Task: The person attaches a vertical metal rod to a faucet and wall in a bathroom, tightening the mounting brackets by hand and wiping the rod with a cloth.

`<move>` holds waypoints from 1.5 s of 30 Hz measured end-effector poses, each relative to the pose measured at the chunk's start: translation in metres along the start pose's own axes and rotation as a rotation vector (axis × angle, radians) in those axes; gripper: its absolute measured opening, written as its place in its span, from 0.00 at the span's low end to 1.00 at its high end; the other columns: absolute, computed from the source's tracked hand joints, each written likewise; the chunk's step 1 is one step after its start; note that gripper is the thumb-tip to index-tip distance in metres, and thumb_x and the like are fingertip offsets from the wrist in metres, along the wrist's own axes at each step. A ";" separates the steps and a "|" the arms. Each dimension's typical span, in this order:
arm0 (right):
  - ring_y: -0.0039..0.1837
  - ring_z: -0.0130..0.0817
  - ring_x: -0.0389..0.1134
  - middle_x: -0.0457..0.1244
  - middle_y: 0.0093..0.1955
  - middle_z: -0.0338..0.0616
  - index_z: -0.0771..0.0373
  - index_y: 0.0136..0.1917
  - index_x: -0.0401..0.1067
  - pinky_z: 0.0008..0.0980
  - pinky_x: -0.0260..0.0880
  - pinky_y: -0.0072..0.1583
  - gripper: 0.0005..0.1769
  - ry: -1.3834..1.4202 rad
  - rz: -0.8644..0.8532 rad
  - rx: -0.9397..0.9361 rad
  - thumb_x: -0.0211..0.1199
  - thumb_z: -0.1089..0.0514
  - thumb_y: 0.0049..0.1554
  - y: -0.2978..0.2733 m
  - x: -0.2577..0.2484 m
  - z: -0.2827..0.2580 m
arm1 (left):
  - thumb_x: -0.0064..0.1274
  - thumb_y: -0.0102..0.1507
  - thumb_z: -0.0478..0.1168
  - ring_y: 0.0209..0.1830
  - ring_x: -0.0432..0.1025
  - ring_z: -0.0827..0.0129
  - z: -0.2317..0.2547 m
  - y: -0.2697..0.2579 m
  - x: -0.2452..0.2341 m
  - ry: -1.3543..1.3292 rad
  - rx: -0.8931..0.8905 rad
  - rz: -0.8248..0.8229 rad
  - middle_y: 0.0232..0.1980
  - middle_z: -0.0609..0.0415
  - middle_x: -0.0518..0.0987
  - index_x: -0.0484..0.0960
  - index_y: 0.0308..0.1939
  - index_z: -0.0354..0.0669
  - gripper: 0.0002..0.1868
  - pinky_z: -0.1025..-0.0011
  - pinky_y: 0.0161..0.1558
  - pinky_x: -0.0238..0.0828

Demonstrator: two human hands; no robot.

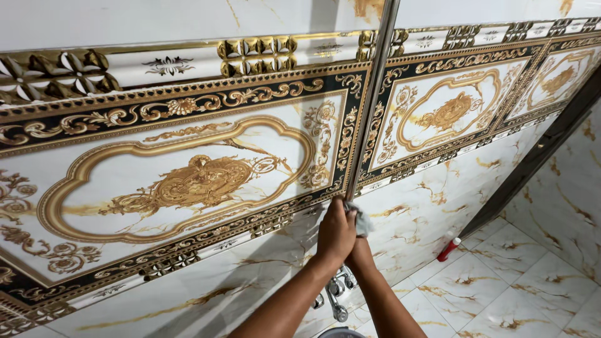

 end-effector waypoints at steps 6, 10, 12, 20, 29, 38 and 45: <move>0.58 0.36 0.68 0.68 0.59 0.50 0.70 0.66 0.69 0.38 0.71 0.59 0.21 -0.135 0.054 -0.017 0.54 0.57 0.64 0.003 0.001 0.000 | 0.48 0.71 0.46 0.42 0.78 0.48 0.045 0.042 -0.010 0.153 -0.110 -0.103 0.47 0.42 0.81 0.73 0.52 0.39 0.15 0.54 0.41 0.74; 0.55 0.38 0.72 0.72 0.53 0.55 0.68 0.61 0.70 0.37 0.72 0.58 0.18 -1.116 0.108 -0.268 0.56 0.55 0.62 -0.028 0.049 -0.057 | 0.49 0.70 0.44 0.41 0.78 0.50 0.101 0.082 -0.047 0.013 0.311 0.242 0.46 0.43 0.81 0.72 0.58 0.37 0.17 0.56 0.40 0.76; 0.51 0.41 0.69 0.71 0.51 0.58 0.66 0.65 0.67 0.39 0.71 0.56 0.20 -1.086 0.171 -0.074 0.54 0.54 0.63 -0.036 0.072 -0.078 | 0.50 0.69 0.45 0.41 0.79 0.50 0.116 0.104 -0.053 0.030 0.282 0.228 0.45 0.45 0.82 0.72 0.57 0.38 0.17 0.56 0.39 0.76; 0.56 0.40 0.71 0.73 0.54 0.52 0.65 0.62 0.72 0.37 0.72 0.57 0.16 -0.907 0.045 -0.357 0.56 0.57 0.64 -0.029 0.050 -0.053 | 0.49 0.70 0.48 0.36 0.79 0.48 0.076 0.070 -0.032 0.179 0.221 0.099 0.45 0.41 0.82 0.71 0.56 0.37 0.18 0.57 0.32 0.76; 0.49 0.31 0.67 0.66 0.51 0.47 0.65 0.60 0.68 0.34 0.70 0.48 0.20 -0.119 0.092 -0.009 0.49 0.46 0.71 -0.018 -0.006 0.020 | 0.50 0.69 0.49 0.36 0.78 0.43 -0.028 -0.019 0.005 0.276 0.040 -0.216 0.42 0.40 0.81 0.70 0.51 0.39 0.17 0.51 0.35 0.74; 0.50 0.35 0.77 0.72 0.53 0.50 0.58 0.74 0.61 0.34 0.77 0.48 0.36 -0.812 0.186 0.231 0.68 0.56 0.54 -0.122 -0.014 0.035 | 0.67 0.54 0.38 0.44 0.76 0.50 -0.069 -0.073 -0.017 -0.072 -0.214 -0.157 0.45 0.42 0.78 0.66 0.51 0.39 0.28 0.57 0.45 0.72; 0.55 0.37 0.75 0.73 0.53 0.48 0.65 0.65 0.72 0.38 0.76 0.52 0.29 -0.161 0.267 0.386 0.51 0.42 0.63 -0.158 0.047 -0.019 | 0.57 0.58 0.32 0.52 0.77 0.50 -0.050 -0.100 -0.032 -0.262 -0.268 -0.189 0.53 0.42 0.79 0.63 0.65 0.48 0.33 0.59 0.51 0.75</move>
Point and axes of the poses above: each hand's wrist, its own y-axis towards the middle knuckle, its own x-axis out of the palm, z = x × y, the point moved 4 cm from there along y, towards the middle knuckle
